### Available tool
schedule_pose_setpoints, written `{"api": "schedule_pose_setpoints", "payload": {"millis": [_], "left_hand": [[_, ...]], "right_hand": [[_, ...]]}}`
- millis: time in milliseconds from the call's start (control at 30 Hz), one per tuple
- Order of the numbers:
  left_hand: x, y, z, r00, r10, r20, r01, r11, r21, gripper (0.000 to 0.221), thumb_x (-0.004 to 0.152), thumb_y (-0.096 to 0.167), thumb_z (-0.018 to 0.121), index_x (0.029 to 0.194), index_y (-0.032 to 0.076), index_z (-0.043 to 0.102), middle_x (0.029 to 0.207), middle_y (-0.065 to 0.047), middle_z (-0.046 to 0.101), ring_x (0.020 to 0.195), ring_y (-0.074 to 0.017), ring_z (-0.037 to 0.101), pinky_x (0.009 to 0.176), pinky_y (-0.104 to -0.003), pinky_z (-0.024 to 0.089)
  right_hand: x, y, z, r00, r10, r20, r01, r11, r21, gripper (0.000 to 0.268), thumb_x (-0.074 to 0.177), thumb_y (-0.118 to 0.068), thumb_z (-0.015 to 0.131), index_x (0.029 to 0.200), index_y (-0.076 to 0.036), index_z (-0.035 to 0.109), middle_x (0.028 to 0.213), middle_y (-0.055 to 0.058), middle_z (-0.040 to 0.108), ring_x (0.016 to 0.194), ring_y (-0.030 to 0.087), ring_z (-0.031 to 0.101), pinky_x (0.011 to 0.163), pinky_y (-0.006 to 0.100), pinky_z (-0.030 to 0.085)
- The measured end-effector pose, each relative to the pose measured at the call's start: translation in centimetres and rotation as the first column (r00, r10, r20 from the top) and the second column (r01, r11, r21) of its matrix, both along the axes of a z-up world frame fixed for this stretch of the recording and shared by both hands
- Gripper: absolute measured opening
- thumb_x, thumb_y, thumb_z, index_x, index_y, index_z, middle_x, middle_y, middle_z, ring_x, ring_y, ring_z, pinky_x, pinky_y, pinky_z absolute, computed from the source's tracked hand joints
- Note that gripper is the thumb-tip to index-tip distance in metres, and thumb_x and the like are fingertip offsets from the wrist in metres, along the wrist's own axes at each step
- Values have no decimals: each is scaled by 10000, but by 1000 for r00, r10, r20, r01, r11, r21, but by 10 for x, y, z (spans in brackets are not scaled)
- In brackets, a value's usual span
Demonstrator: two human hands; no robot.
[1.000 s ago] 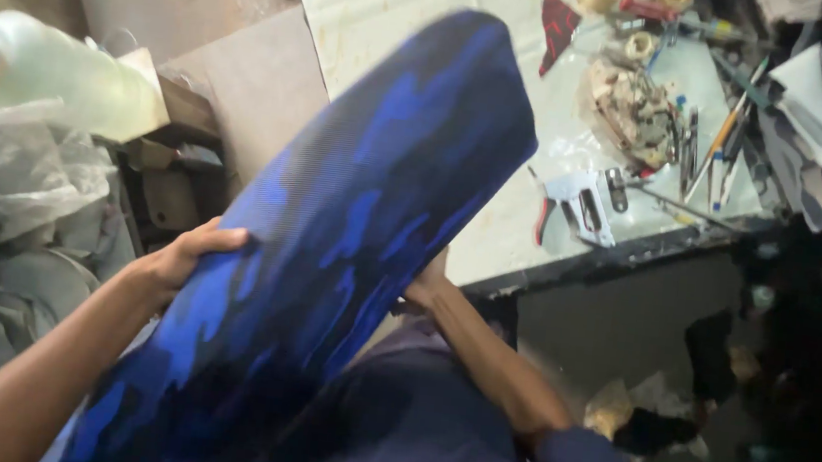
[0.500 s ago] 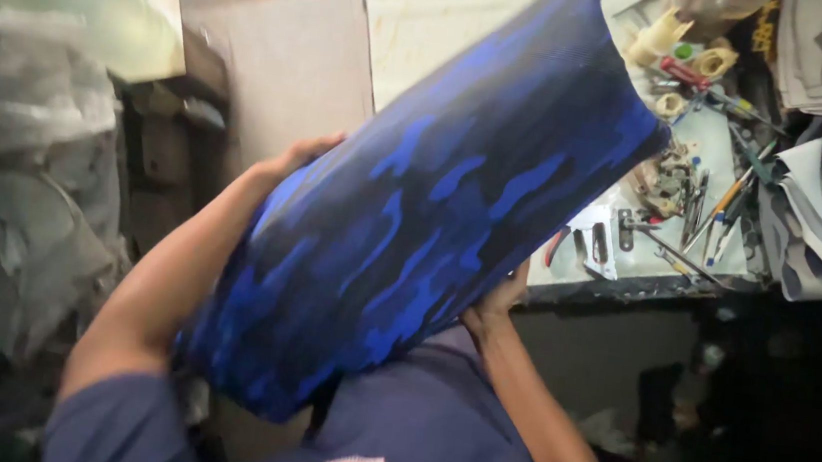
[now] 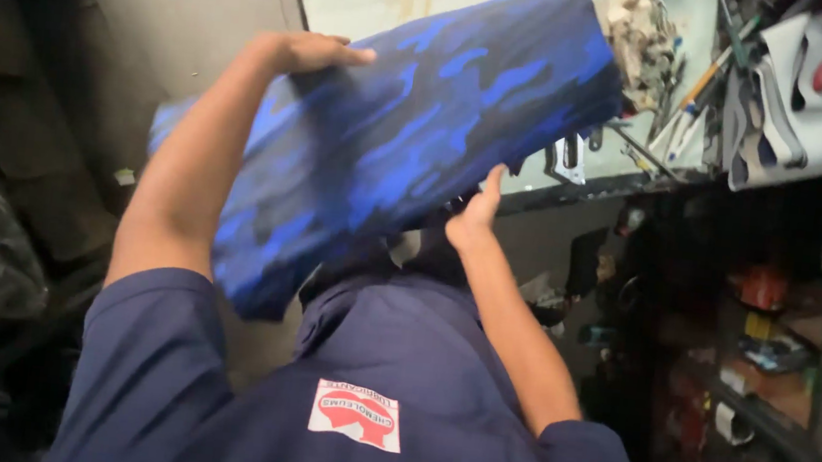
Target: The person is reupholstering a motorcycle seat with blue camouflage material using a staple gun.
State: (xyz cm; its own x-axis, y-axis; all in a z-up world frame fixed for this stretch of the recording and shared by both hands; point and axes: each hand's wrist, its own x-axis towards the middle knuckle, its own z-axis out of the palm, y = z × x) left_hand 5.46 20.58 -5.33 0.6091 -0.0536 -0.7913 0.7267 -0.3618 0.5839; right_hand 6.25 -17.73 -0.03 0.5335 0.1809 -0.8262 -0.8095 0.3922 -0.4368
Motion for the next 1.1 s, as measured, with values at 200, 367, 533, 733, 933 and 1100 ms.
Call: {"api": "schedule_pose_setpoints", "payload": {"millis": [200, 367, 533, 733, 933, 1100], "left_hand": [[-36, -77, 88, 946, 115, 304, -279, 766, 579, 927, 813, 824, 546, 1258, 18, 654, 1277, -246, 632, 1243, -408, 552, 1036, -550, 414], [-35, -74, 69, 913, 143, 383, -366, 702, 610, 917, 825, 826, 589, 990, -68, 713, 1004, -284, 701, 994, -438, 657, 877, -535, 511], [-20, -42, 64, 957, 246, 156, -291, 827, 481, 964, 838, 849, 536, 911, -90, 740, 942, -328, 706, 965, -450, 700, 843, -512, 557], [-7, -25, 17, 949, 287, 131, -315, 854, 414, 932, 863, 814, 479, 886, -76, 756, 940, -320, 710, 956, -457, 689, 837, -524, 549], [-4, -13, -14, 934, 353, 54, -353, 893, 279, 748, 978, 608, 400, 931, -42, 766, 983, -331, 711, 960, -490, 696, 873, -558, 540], [-25, -12, 37, 771, 468, 433, -622, 699, 353, 718, 873, 670, 558, 974, -13, 754, 1010, -233, 729, 973, -429, 673, 839, -549, 508]], "right_hand": [[-5, -36, 1, 546, 837, -39, -634, 382, -672, 563, 978, -481, 625, 1385, -95, 578, 1318, 176, 693, 1221, 313, 669, 1053, 475, 529], [4, -45, 51, -245, 966, 78, -115, 51, -992, 530, 1020, -389, 646, 1456, -101, 561, 1490, 159, 565, 1428, 364, 522, 1183, 527, 446], [61, 36, 51, -737, 657, -159, 149, -72, -986, 665, 924, -495, 654, 1475, -136, 555, 1591, 146, 439, 1498, 398, 332, 1196, 597, 257], [101, 181, 37, -825, 541, -165, 138, -89, -986, 795, 922, -620, 606, 1495, -74, 528, 1603, 133, 431, 1499, 368, 330, 1201, 599, 223], [130, 276, 14, -864, 497, -82, -62, -267, -962, 867, 889, -681, 645, 1373, 33, 566, 1348, 209, 614, 1281, 381, 543, 1106, 495, 399], [140, 298, -14, -910, 366, -197, -93, -642, -761, 801, 794, -703, 657, 1241, -38, 674, 1150, 224, 705, 1095, 413, 653, 932, 511, 520]]}}
